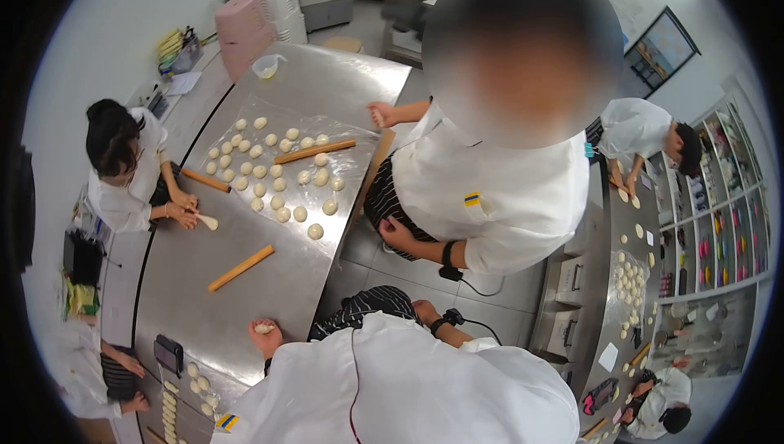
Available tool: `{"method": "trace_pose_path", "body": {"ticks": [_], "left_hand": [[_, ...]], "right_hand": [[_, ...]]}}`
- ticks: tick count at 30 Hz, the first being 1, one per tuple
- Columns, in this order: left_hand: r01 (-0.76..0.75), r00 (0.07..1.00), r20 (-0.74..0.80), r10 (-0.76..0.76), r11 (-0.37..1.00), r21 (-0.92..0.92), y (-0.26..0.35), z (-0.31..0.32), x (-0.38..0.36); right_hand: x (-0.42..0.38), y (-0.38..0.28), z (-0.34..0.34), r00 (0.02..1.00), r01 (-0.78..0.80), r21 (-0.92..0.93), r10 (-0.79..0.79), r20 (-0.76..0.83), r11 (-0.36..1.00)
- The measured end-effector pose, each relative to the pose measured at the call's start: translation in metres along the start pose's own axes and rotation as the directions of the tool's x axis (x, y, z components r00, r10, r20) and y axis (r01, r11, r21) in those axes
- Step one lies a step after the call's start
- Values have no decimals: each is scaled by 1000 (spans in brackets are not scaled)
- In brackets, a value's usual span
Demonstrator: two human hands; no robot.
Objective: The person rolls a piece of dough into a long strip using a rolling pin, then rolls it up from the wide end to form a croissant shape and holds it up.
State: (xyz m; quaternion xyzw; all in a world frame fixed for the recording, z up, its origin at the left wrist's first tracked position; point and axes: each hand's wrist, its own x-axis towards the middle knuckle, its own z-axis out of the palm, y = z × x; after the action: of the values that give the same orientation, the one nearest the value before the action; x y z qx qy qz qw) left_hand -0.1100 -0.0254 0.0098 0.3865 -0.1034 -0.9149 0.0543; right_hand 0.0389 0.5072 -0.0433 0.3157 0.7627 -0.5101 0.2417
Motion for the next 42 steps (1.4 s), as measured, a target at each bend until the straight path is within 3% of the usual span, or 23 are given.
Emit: {"method": "trace_pose_path", "body": {"ticks": [3,5,9,16,18,22,24,26,28,31,32,33,34,35,36,38,42], "left_hand": [[3,1000,-2,-3,997,-71,-3,6,-7],[-4,999,32,5,999,-33,-4,-1,-2],[-11,999,-42,9,999,-31,-6,6,-8],[-20,999,33,20,1000,7,-7,1,-7],[-31,999,-25,31,999,-8,-6,-4,2],[-15,999,-35,15,1000,3,-6,3,-4],[-15,1000,-15,15,1000,-14,-3,-4,4],[-39,998,-53,39,999,3,-6,3,0],[-37,999,-30,36,999,-34,-6,-5,8],[-41,998,-50,41,999,-9,-7,9,-3],[-34,999,-37,33,999,-14,-7,8,-2],[-53,996,-76,53,999,-1,-7,9,0],[-72,990,-117,74,997,14,-9,7,1],[-80,992,-99,82,997,20,-11,9,-1],[-79,993,-89,80,997,14,-12,10,-3],[-88,989,-120,90,996,18,-9,17,-3],[-97,987,-128,101,995,30,-10,22,-7]], "right_hand": [[1,-9,-6,999,36,48,-38,25,998],[-6,-14,-9,1000,-23,153,21,13,988],[5,-10,-8,995,-94,224,87,41,970],[-10,-37,-13,996,-90,209,91,7,974],[-10,-34,-11,999,-54,259,52,15,964],[11,-6,-5,997,72,66,-74,37,995],[2,-22,-6,998,-58,84,56,26,995],[23,9,-7,946,322,-248,-302,117,914],[100,117,36,975,214,159,-220,20,964],[57,61,21,997,6,255,-26,76,967],[18,10,4,993,-81,328,48,107,941],[4,-15,-2,999,-38,198,30,44,979],[-1,-23,-3,997,-64,193,53,62,979],[100,103,35,972,217,-47,-212,104,975],[113,118,44,877,481,-264,-461,139,836],[122,105,40,914,403,-154,-387,125,902],[123,99,43,926,372,-143,-356,124,917]]}}
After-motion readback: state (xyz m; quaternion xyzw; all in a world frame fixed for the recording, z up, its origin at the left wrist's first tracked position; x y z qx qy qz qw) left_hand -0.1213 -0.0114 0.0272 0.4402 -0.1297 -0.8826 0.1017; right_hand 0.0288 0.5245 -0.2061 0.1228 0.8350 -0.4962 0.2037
